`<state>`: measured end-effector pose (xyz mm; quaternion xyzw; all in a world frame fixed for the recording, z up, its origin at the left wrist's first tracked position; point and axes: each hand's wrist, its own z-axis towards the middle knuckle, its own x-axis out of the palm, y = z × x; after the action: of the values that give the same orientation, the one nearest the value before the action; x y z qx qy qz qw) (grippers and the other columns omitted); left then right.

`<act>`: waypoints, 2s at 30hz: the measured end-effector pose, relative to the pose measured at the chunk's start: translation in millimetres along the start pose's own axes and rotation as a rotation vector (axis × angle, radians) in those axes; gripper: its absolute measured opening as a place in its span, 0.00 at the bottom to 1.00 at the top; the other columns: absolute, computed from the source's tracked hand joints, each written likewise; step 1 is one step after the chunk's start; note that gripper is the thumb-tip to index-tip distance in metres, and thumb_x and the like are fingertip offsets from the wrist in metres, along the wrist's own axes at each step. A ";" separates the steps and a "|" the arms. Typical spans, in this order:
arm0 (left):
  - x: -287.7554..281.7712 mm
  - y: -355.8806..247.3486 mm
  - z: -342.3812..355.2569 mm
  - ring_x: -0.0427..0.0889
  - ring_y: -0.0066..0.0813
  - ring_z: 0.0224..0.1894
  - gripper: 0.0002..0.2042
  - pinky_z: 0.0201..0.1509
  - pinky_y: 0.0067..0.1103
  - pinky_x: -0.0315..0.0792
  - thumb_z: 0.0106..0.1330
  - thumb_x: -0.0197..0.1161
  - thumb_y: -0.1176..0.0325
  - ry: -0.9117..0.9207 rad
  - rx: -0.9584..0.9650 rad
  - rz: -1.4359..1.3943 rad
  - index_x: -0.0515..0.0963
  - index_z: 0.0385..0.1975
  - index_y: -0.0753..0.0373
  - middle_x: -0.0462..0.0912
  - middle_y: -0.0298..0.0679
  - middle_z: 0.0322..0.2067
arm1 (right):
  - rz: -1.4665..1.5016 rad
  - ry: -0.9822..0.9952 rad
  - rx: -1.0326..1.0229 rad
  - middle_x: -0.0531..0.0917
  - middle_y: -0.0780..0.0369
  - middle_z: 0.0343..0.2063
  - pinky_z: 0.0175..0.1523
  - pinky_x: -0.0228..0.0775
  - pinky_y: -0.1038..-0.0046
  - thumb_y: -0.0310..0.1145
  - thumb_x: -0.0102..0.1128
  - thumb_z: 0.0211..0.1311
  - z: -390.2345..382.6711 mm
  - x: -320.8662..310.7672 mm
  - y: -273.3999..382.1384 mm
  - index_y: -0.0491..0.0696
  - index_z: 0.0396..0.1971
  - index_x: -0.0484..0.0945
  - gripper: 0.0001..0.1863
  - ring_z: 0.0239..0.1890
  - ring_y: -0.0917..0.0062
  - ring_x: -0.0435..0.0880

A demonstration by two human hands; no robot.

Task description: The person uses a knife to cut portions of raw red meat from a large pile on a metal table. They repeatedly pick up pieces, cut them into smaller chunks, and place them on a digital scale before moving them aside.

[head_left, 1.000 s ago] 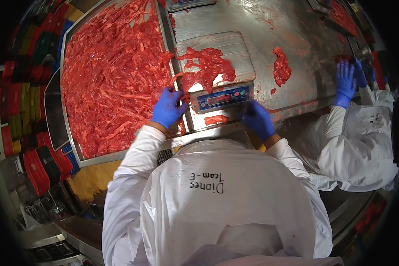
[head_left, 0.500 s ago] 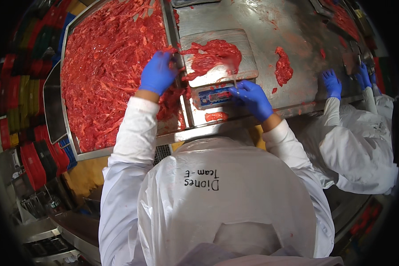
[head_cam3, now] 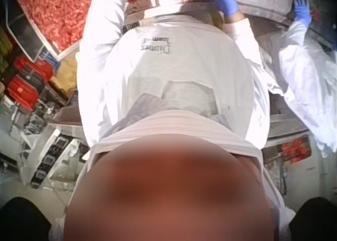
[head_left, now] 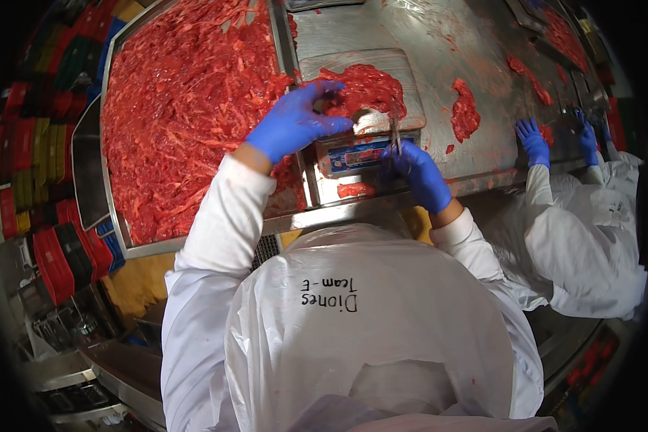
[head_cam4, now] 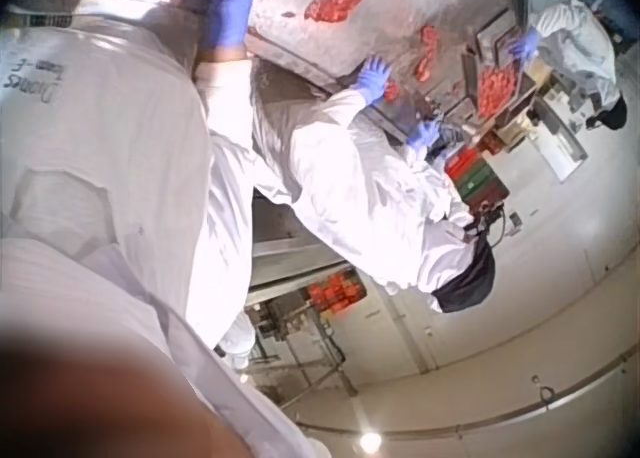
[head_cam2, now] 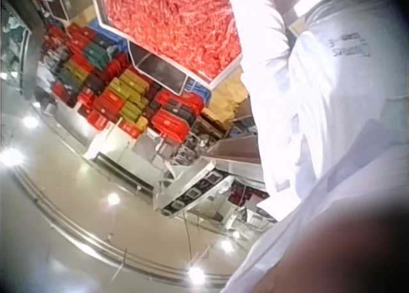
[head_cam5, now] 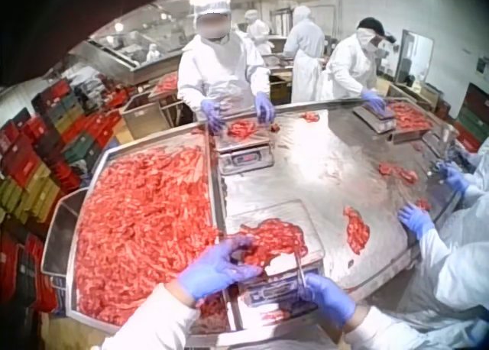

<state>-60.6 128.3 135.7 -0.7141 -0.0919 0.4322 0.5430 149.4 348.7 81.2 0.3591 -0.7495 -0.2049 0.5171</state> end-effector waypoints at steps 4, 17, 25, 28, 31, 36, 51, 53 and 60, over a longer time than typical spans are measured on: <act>-19.2 39.3 0.5 0.87 0.31 0.43 0.19 0.50 0.26 0.79 0.61 0.74 0.63 -0.247 0.039 0.429 0.83 0.49 0.65 0.86 0.42 0.50 | -0.323 -0.235 -0.238 0.84 0.64 0.36 0.50 0.74 0.74 0.36 0.62 0.72 -15.5 1.5 14.9 0.42 0.47 0.80 0.13 0.37 0.80 0.81; 10.5 60.4 22.7 0.81 0.45 0.53 0.11 0.58 0.34 0.75 0.57 0.68 0.71 -0.265 0.282 0.277 0.84 0.40 0.62 0.84 0.45 0.46 | -1.279 0.000 -0.046 0.82 0.61 0.27 0.39 0.72 0.66 0.50 0.72 0.59 38.4 47.3 -2.0 0.44 0.31 0.82 0.22 0.30 0.77 0.79; 39.8 33.1 -20.9 0.82 0.45 0.42 0.08 0.47 0.36 0.77 0.58 0.70 0.66 -0.143 0.240 0.447 0.84 0.36 0.60 0.81 0.43 0.36 | -0.133 -0.068 0.203 0.82 0.66 0.30 0.46 0.74 0.70 0.41 0.65 0.68 11.6 6.2 2.5 0.45 0.41 0.81 0.14 0.36 0.79 0.81; 44.4 32.5 -22.8 0.82 0.45 0.40 0.08 0.43 0.35 0.77 0.59 0.69 0.68 -0.112 0.209 0.451 0.83 0.37 0.59 0.79 0.42 0.34 | -0.705 0.062 0.123 0.83 0.65 0.32 0.48 0.76 0.69 0.39 0.63 0.70 14.9 24.7 1.8 0.45 0.46 0.80 0.14 0.38 0.78 0.83; 43.3 31.6 -25.8 0.82 0.44 0.39 0.08 0.41 0.34 0.77 0.59 0.68 0.69 -0.090 0.222 0.444 0.81 0.37 0.59 0.79 0.42 0.34 | -0.366 0.046 0.169 0.83 0.67 0.30 0.46 0.77 0.70 0.39 0.65 0.69 51.3 17.2 -4.8 0.45 0.43 0.81 0.13 0.36 0.79 0.83; 21.7 74.6 -51.5 0.81 0.48 0.43 0.07 0.48 0.37 0.76 0.57 0.65 0.71 -0.258 -0.016 0.347 0.79 0.35 0.61 0.80 0.46 0.35 | -0.781 0.198 0.072 0.80 0.65 0.25 0.36 0.74 0.71 0.40 0.69 0.66 54.8 22.3 -23.6 0.44 0.35 0.79 0.14 0.26 0.78 0.77; 14.7 73.6 30.8 0.74 0.53 0.64 0.31 0.70 0.36 0.67 0.58 0.66 0.70 -0.361 -0.015 0.374 0.72 0.65 0.64 0.76 0.53 0.62 | -0.497 -0.031 -0.308 0.83 0.54 0.51 0.64 0.75 0.68 0.27 0.69 0.64 6.9 -7.1 68.4 0.41 0.54 0.73 0.21 0.56 0.69 0.84; 68.3 42.8 40.4 0.73 0.55 0.65 0.31 0.71 0.37 0.67 0.56 0.64 0.74 -0.252 0.283 0.371 0.72 0.65 0.62 0.76 0.55 0.60 | -0.541 0.057 -0.200 0.83 0.54 0.50 0.61 0.77 0.69 0.26 0.70 0.62 34.5 13.5 62.9 0.41 0.53 0.74 0.21 0.54 0.70 0.85; 52.0 10.1 7.6 0.83 0.44 0.47 0.14 0.51 0.37 0.78 0.60 0.65 0.69 -0.244 0.237 0.316 0.83 0.46 0.59 0.82 0.44 0.41 | -0.594 0.052 -0.251 0.86 0.63 0.39 0.52 0.80 0.75 0.22 0.68 0.65 31.5 -2.7 27.8 0.43 0.46 0.79 0.11 0.44 0.80 0.85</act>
<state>-37.7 160.9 99.8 -0.5932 0.0077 0.6027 0.5336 111.9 367.1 86.4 0.5007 -0.5674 -0.4282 0.4940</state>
